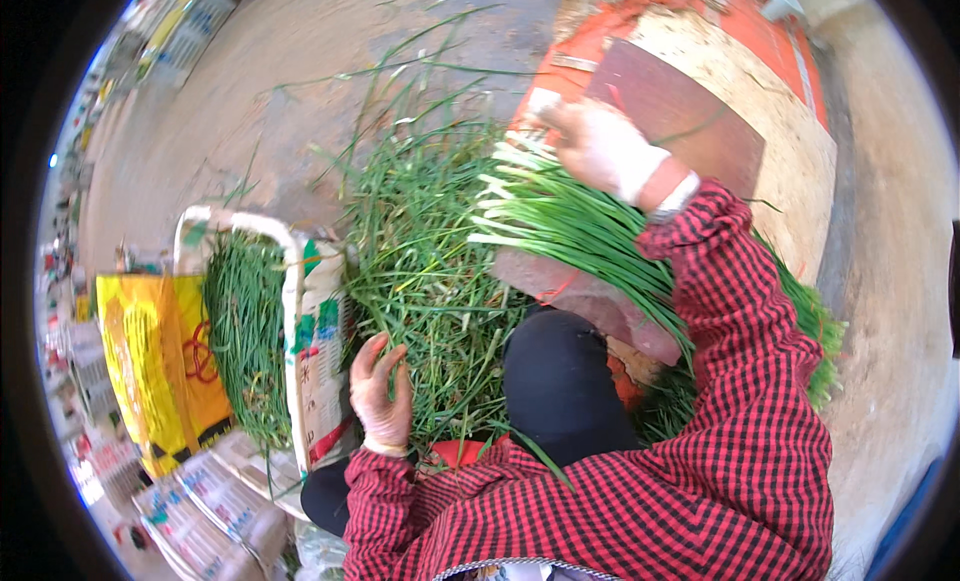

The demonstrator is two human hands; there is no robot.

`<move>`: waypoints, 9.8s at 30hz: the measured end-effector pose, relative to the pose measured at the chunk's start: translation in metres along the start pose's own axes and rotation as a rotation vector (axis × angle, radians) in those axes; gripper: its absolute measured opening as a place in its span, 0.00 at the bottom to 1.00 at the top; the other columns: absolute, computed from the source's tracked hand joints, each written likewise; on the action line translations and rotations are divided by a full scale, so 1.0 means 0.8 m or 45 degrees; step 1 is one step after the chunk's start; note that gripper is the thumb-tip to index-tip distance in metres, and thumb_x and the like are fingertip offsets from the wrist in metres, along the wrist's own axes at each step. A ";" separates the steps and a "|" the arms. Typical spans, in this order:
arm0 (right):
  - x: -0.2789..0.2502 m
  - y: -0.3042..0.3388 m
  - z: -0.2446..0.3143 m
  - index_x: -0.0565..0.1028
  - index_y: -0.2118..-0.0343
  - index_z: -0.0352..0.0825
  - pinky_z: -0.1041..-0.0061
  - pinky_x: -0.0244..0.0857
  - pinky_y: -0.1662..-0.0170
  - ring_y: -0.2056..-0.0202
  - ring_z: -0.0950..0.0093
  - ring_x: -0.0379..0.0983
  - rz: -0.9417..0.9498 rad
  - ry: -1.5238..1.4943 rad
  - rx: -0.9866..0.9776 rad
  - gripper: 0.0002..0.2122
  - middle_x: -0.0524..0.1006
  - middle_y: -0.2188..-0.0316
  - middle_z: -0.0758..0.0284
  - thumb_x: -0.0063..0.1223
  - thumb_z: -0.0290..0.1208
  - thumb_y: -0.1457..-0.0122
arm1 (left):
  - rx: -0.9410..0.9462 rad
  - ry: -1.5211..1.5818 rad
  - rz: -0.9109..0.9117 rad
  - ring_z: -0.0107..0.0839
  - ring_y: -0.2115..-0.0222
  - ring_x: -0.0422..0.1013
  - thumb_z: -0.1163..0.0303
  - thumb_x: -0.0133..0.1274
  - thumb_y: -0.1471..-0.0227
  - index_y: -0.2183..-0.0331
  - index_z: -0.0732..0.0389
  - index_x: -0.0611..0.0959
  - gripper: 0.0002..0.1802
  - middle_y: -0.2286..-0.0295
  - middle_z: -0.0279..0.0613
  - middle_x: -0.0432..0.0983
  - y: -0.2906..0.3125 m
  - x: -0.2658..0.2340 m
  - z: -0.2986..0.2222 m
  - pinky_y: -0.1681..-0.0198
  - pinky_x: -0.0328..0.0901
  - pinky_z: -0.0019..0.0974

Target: The person cleans and bundles green chives by hand, removing yellowed leaves and securing them with red ties before placing them into a white crate.

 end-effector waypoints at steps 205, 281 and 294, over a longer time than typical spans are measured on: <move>0.168 0.275 0.406 0.70 0.46 0.36 0.70 0.69 0.51 0.58 0.74 0.74 0.916 -2.015 0.666 0.25 0.77 0.59 0.66 0.42 0.53 0.32 | -1.127 2.381 0.677 0.27 0.76 0.72 0.67 0.53 0.43 0.55 0.62 0.80 0.15 0.72 0.38 0.79 0.218 -0.052 -0.019 0.72 0.70 0.29; 0.151 0.143 0.389 0.80 0.69 0.37 0.86 0.56 0.81 0.84 0.89 0.61 0.422 -1.449 -0.029 0.12 0.78 0.76 0.78 0.54 0.41 0.35 | -0.812 2.477 -0.054 0.35 0.77 0.72 0.77 0.53 0.54 0.36 0.65 0.56 0.44 0.56 0.64 0.72 0.448 -0.203 -0.029 0.76 0.69 0.31; 0.128 0.153 0.470 0.78 0.67 0.37 0.78 0.66 0.70 0.76 0.80 0.70 0.345 -0.813 -0.296 0.10 0.73 0.80 0.68 0.60 0.39 0.41 | -0.632 2.570 -0.004 0.35 0.76 0.72 0.77 0.52 0.51 0.39 0.66 0.63 0.36 0.51 0.63 0.73 0.452 -0.194 -0.018 0.74 0.68 0.31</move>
Point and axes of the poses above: each hand's wrist, its own y-axis away from the middle knuckle, its own x-axis out of the palm, z = x × y, the point moved 3 cm from there along -y, towards the middle knuckle
